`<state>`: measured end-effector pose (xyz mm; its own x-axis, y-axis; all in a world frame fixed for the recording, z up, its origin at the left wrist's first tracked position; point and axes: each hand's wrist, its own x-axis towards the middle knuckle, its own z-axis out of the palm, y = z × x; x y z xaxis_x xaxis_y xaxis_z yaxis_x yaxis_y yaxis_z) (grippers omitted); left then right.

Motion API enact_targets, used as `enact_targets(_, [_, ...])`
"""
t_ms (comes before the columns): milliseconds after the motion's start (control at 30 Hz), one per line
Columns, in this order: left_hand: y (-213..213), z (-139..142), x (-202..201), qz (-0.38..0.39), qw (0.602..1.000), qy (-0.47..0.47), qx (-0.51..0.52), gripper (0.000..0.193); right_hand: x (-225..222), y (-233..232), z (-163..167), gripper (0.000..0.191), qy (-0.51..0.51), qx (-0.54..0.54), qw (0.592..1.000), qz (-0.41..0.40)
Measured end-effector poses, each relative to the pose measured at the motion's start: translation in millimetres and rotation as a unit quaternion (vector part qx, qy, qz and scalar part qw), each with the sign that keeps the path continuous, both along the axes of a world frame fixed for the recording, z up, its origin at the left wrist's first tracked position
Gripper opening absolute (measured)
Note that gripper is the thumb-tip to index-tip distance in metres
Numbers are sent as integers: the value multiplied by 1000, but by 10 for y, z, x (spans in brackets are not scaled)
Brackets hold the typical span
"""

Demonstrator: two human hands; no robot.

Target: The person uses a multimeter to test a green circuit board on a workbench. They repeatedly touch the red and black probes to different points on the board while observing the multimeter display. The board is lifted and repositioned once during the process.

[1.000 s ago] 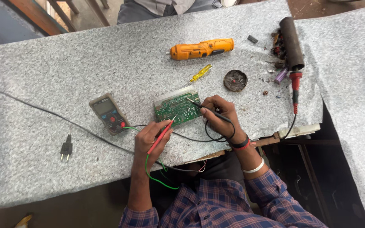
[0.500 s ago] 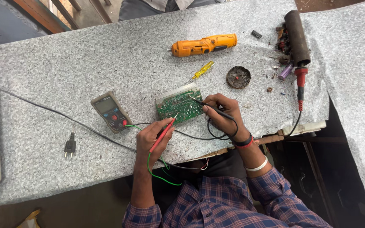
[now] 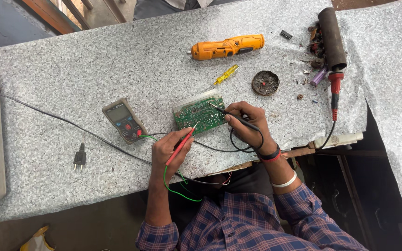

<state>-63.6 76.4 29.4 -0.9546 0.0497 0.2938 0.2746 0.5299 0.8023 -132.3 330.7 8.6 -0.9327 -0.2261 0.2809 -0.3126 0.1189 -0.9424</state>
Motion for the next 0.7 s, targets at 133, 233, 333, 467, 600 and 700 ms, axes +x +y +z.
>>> enact_targets(133, [3,4,5,-4,1000,3,6,26,0,-4,25,16,-50,6,999,-10])
enact_targets(233, [7,6,-7,-3,1000,6,6,26,1,-4,50,17,-19,-5,1000,7])
enact_targets(333, [3,13,0,-3,1000,-1,7,26,12,-5,59,17,-62,-2,998,-2])
enact_targets(467, [-3,15,6,-7,1000,6,10,26,18,-8,46,17,-30,-4,1000,7])
enact_targets(600, [-13,16,1,-3,1000,-6,4,27,7,-13,32,17,-35,-3,999,1])
enact_targets(700, [-21,15,0,-7,1000,-1,11,27,8,-16,29,17,-39,5,999,-2])
